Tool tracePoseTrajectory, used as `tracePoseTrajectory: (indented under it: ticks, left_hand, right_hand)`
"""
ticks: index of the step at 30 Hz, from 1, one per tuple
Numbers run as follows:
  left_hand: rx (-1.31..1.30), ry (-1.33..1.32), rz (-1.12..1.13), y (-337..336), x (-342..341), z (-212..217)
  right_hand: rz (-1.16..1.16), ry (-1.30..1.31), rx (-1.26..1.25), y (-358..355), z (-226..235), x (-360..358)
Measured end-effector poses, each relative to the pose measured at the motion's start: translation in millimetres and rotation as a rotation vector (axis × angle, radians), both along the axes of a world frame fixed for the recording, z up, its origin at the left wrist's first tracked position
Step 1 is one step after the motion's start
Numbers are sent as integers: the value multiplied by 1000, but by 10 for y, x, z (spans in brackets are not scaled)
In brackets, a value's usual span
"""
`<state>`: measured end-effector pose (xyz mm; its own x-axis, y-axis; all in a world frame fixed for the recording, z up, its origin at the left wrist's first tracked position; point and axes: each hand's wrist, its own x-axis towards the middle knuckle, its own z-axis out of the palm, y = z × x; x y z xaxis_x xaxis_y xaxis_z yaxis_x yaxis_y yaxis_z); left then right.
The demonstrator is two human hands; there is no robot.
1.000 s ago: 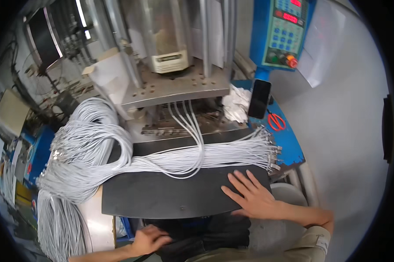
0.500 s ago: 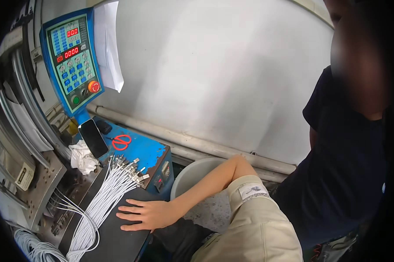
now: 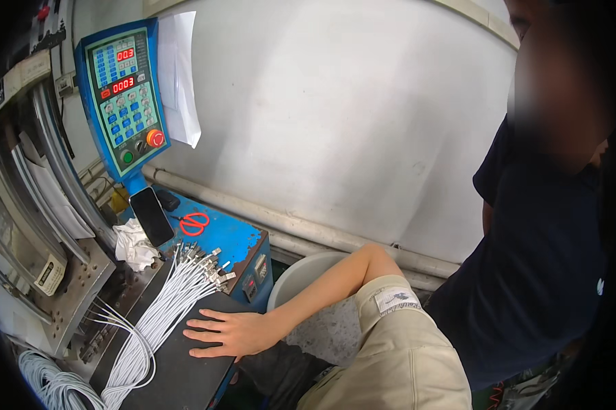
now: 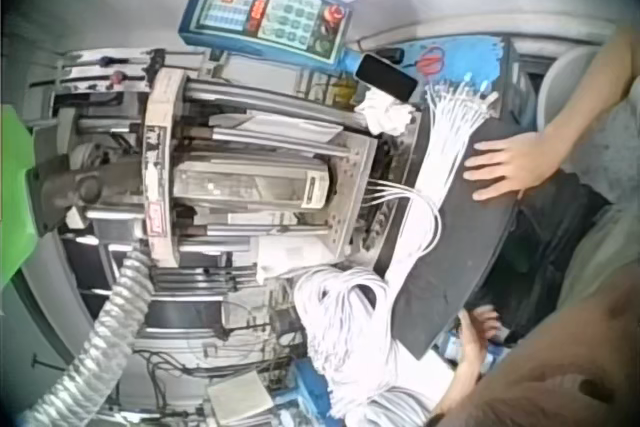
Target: The person inserts cable ends into a metal holder, places the holder into a press machine to process them, and removes and organizes the finished cables.
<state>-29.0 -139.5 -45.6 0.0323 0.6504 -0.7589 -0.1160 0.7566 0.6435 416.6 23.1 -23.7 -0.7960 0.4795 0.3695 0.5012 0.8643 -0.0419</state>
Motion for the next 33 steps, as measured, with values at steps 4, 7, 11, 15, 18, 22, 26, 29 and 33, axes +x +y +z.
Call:
tracePoseTrajectory:
  ticks: [4, 7, 11, 15, 18, 22, 26, 29, 33]
  left_hand:
    - [-77, -71, -408, -98, 382, 394]
    - [470, -138, -794, 389, 743, 1029]
    - [990, -107, -640, 733, 1139, 1834]
    - [1503, 26, -352, 800, 668, 1827]
    - [1679, -16, 83, 1042, 695, 1675]
    - [1697, -214, 54, 1060, 467, 1820]
    - [1796, -306, -252, 1161, 123, 1900]
    - [1783, -241, -199, 1246, -58, 1980]
    - [1772, -216, -158, 1331, 30, 1946]
  right_hand:
    - [66, 0, -21, -34, 63, -230]
    - [29, -30, -54, -88, 71, -192]
    - [15, -39, -87, -45, 64, -308]
    - [52, -160, -87, -11, 95, -862]
    - [-48, -249, -81, 25, 45, -861]
    - [-55, -303, -143, -15, 179, -1060]
    - [-56, -328, -152, -60, 308, -1139]
    - [-125, -343, -152, -89, 311, -1142]
    - [-124, -328, -138, -83, 303, -1171]
